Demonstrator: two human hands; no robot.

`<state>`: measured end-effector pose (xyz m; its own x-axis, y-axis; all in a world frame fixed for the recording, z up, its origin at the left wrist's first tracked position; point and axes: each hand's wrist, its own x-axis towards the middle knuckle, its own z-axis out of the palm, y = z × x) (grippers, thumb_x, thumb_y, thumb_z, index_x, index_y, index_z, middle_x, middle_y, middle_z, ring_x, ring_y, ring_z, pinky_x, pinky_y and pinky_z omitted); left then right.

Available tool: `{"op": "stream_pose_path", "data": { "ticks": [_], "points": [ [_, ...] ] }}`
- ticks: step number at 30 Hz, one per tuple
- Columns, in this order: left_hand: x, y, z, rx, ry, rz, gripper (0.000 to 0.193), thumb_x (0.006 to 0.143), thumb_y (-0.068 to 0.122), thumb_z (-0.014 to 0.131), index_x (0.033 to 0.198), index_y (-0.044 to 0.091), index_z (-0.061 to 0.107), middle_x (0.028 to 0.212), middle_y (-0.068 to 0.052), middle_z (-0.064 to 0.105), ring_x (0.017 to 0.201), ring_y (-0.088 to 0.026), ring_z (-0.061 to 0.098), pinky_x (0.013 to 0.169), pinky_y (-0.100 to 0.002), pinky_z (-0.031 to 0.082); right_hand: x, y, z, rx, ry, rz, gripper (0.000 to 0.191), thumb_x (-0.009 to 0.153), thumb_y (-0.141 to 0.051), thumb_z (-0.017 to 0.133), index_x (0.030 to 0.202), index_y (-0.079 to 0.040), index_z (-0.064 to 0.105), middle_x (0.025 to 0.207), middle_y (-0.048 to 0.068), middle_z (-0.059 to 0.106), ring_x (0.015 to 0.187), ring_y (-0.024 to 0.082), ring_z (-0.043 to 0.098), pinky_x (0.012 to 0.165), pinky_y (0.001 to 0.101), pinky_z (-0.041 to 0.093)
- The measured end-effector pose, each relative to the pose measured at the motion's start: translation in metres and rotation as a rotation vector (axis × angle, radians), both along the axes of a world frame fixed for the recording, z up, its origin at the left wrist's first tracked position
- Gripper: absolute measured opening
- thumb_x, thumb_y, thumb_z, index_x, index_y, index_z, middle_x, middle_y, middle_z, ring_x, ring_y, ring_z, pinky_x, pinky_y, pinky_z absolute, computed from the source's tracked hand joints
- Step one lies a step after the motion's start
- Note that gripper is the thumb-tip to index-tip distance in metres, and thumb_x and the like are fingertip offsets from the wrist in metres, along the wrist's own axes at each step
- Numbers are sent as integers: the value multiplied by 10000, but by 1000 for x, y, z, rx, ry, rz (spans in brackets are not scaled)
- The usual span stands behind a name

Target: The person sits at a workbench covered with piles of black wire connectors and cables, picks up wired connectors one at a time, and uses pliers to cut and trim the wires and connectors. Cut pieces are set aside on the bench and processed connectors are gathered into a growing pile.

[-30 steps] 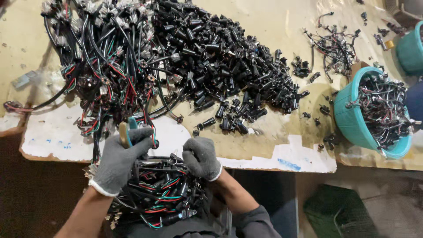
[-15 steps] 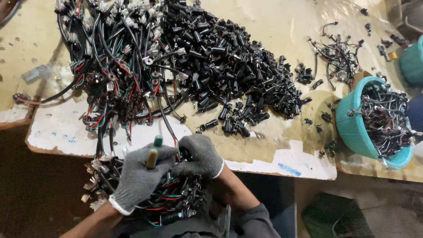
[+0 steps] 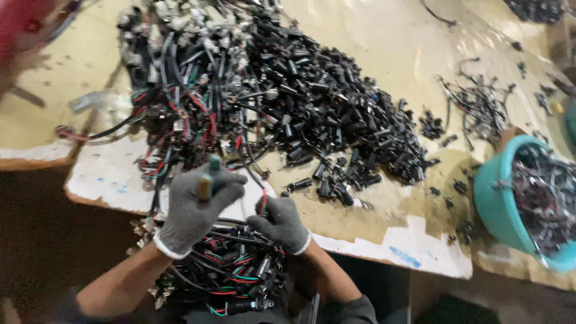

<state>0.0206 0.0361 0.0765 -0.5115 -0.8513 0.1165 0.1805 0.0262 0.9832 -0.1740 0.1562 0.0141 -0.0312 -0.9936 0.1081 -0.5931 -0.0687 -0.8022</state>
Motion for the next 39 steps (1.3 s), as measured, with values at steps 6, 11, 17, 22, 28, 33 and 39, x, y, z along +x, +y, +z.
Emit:
{"op": "stream_pose_path", "data": {
  "ticks": [6, 11, 17, 22, 28, 33, 39],
  "points": [
    [-20, 28, -9, -71, 344, -25, 297, 1058, 289, 615, 925, 31, 675, 779, -14, 671, 658, -97, 631, 573, -289, 538, 25, -13, -7, -152, 141, 179, 217, 854, -233, 802, 928, -76, 672, 756, 114, 659, 701, 275, 655, 646, 397, 511],
    [-50, 44, -29, -643, 392, 30, 505, 1093, 376, 698, 701, 118, 511, 704, -62, 589, 677, -173, 632, 775, -364, 602, 12, -8, -19, 26, 57, 143, 201, 931, -214, 728, 942, -17, 690, 736, 124, 625, 682, 258, 571, 634, 396, 441],
    [-65, -54, -31, -254, -252, 53, 500, 947, 488, 656, 642, 93, 695, 569, -119, 659, 506, -277, 655, 520, -439, 462, -29, 21, 29, 218, -140, -385, 263, 1023, -191, 640, 959, 54, 712, 711, 137, 584, 659, 238, 470, 619, 394, 356],
    [-57, -122, -88, -529, -899, -56, 485, 899, 511, 611, 781, 64, 758, 706, -205, 680, 675, -374, 702, 683, -517, 559, -13, 53, 95, -374, 134, 54, 207, 902, -137, 591, 1019, 25, 644, 978, 164, 672, 1010, 350, 630, 926, 416, 457],
    [-47, -130, -45, -584, -900, -57, 520, 983, 505, 582, 737, 81, 756, 624, -123, 633, 557, -263, 644, 588, -435, 546, 27, 34, 74, -184, 711, 523, 516, 657, -265, 772, 1159, -215, 664, 1296, 26, 655, 1153, 326, 583, 1023, 607, 389],
    [-41, -119, -14, -1016, -719, 157, 384, 906, 418, 713, 807, 51, 768, 609, -164, 639, 527, -273, 656, 529, -410, 538, 21, 62, 77, -87, 682, 681, 583, 745, -302, 746, 1315, -242, 640, 1403, 60, 571, 1256, 339, 537, 1076, 673, 347],
    [-44, -72, -43, -979, -883, 70, 450, 1033, 459, 716, 792, 82, 765, 704, -186, 656, 605, -335, 675, 546, -463, 532, 6, 51, 99, 11, 293, 693, 429, 811, -356, 768, 1145, -122, 636, 1244, 117, 616, 1159, 375, 593, 1044, 612, 421]
  ]
}}
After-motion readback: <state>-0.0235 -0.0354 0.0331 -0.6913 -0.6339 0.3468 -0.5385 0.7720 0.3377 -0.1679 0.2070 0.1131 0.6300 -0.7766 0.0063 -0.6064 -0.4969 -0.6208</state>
